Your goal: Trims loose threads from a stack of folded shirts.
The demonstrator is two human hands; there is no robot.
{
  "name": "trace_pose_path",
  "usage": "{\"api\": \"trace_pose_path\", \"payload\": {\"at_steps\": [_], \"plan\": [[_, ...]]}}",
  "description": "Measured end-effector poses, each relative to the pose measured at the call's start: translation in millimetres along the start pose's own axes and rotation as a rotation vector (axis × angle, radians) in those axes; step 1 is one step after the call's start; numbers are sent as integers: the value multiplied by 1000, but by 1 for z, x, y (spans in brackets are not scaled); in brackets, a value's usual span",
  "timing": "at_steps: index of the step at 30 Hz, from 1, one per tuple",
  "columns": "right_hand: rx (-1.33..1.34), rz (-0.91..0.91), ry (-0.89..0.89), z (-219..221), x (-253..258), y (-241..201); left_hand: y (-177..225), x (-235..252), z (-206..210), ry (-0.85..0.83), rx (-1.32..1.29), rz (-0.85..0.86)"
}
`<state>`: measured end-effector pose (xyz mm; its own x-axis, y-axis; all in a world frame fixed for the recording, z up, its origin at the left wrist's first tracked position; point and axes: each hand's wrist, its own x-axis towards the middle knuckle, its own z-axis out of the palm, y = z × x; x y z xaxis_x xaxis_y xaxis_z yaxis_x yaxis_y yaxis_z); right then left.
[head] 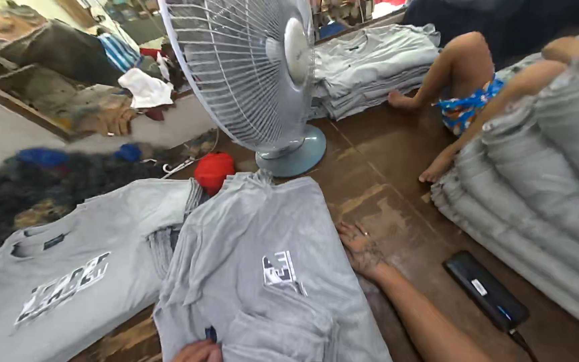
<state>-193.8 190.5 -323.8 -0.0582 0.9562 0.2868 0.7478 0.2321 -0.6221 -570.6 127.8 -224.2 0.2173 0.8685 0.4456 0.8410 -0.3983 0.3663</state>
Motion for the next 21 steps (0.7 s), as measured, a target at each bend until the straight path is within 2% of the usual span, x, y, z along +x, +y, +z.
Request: {"api": "trace_pose_path", "payload": {"at_steps": [4,8,10,13,14,16,18,19,21], "plan": [[-5,63,-168,-10,5,-8,0,-7,0,30,4,-20],[-54,137,-166,-7,-3,-15,7,-11,-4,-45,-31,-70],[-90,197,-75,-7,-24,-28,16,-18,-11,30,-102,-120],[-42,360,-149,-29,-75,-83,21,-36,-29,233,-175,-154],[-37,341,-114,-25,-90,-85,19,-43,-34,256,-170,-139],[-40,282,-62,-12,-116,-77,9,-60,-47,227,-109,-82],[-40,340,-165,-20,-148,-92,-7,-82,-60,146,-82,-89],[-38,350,-160,-22,-165,-101,-19,-93,-65,118,-91,-108],[-65,245,-2,-8,-186,-93,-46,-123,-70,76,-118,-183]]}}
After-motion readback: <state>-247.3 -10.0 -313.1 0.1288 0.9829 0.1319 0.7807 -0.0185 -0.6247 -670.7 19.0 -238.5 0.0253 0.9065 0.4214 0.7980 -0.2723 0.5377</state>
